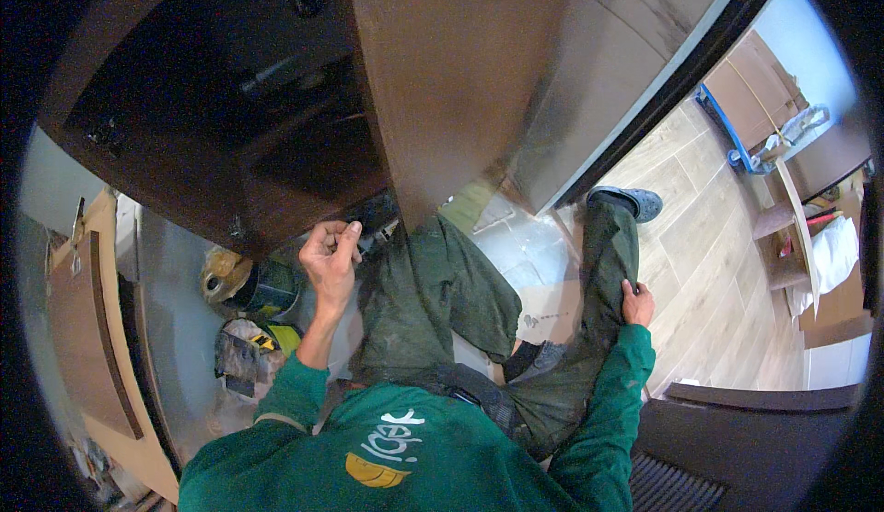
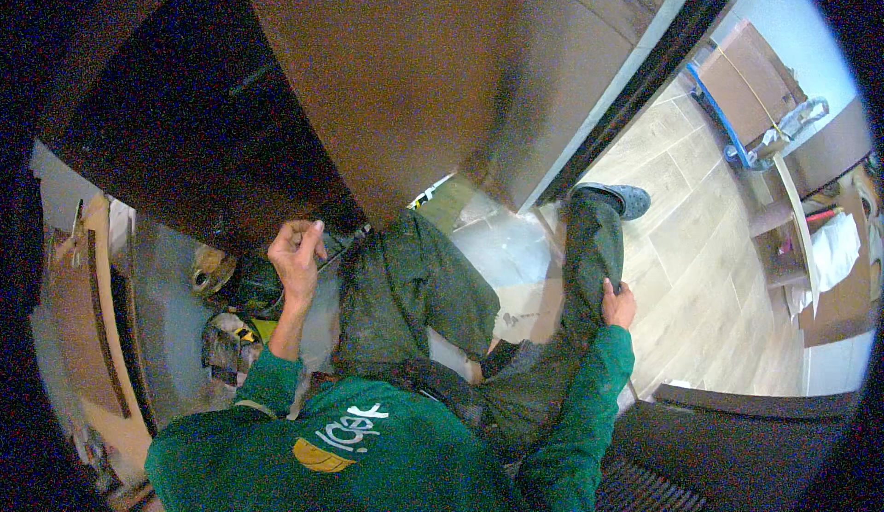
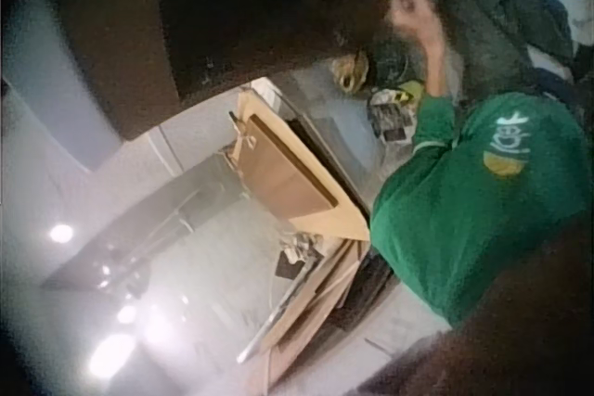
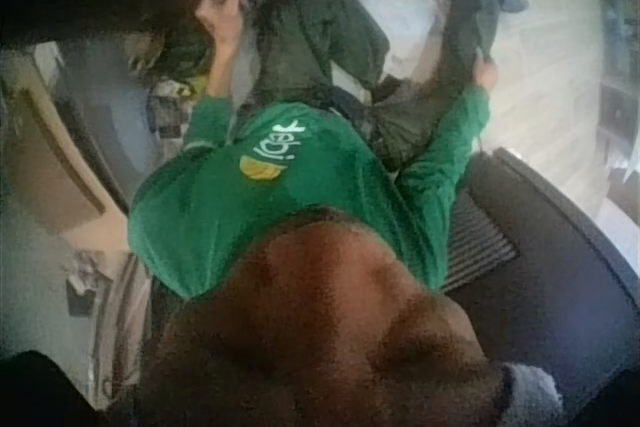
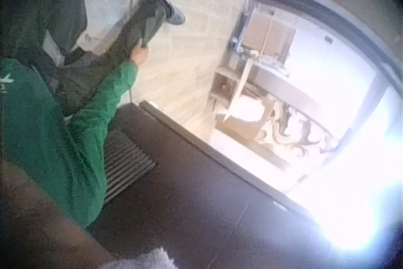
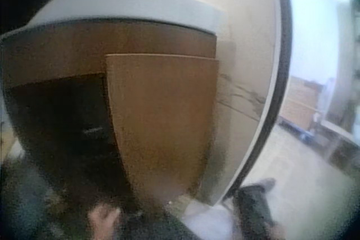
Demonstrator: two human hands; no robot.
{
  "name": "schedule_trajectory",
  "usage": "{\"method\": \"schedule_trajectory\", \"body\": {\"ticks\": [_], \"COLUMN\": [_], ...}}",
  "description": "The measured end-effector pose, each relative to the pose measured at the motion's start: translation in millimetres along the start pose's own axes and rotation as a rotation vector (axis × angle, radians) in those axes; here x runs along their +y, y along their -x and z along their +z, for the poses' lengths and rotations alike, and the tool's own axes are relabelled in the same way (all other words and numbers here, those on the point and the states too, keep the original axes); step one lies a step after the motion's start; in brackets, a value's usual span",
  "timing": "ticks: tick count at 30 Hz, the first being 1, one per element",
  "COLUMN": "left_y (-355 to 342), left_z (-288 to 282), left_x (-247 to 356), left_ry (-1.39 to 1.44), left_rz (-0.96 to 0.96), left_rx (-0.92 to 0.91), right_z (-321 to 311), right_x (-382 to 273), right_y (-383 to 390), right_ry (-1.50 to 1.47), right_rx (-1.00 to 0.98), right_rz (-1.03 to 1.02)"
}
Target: The person installs hinges on a wooden cabinet door, aligns and secures them, then wipes the door surface with a cloth. The door is placed on a work surface and handled repeatedly during the process.
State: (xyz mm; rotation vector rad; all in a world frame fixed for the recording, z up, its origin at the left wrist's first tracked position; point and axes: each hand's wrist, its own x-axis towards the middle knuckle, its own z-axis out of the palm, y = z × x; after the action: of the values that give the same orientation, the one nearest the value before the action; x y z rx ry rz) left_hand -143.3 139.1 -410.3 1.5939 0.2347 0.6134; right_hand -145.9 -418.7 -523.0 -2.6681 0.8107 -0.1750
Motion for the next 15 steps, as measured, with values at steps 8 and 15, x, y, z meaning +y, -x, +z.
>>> {"method": "schedule_trajectory", "body": {"ticks": [8, 15], "left_y": [6.2, 28.8], "left_z": [-0.5, 6.3], "left_x": [-34.3, -100.8], "left_ry": [-0.096, -0.636], "left_rz": [-0.118, -0.324], "left_rx": [-0.091, -0.454], "right_z": [5.7, -1.9], "right_x": [5.3, -2.5], "right_y": [-1.6, 1.8], "right_ry": [-0.011, -0.018], "right_rx": [0.021, 0.003], "right_rz": [0.002, 0.013]}}
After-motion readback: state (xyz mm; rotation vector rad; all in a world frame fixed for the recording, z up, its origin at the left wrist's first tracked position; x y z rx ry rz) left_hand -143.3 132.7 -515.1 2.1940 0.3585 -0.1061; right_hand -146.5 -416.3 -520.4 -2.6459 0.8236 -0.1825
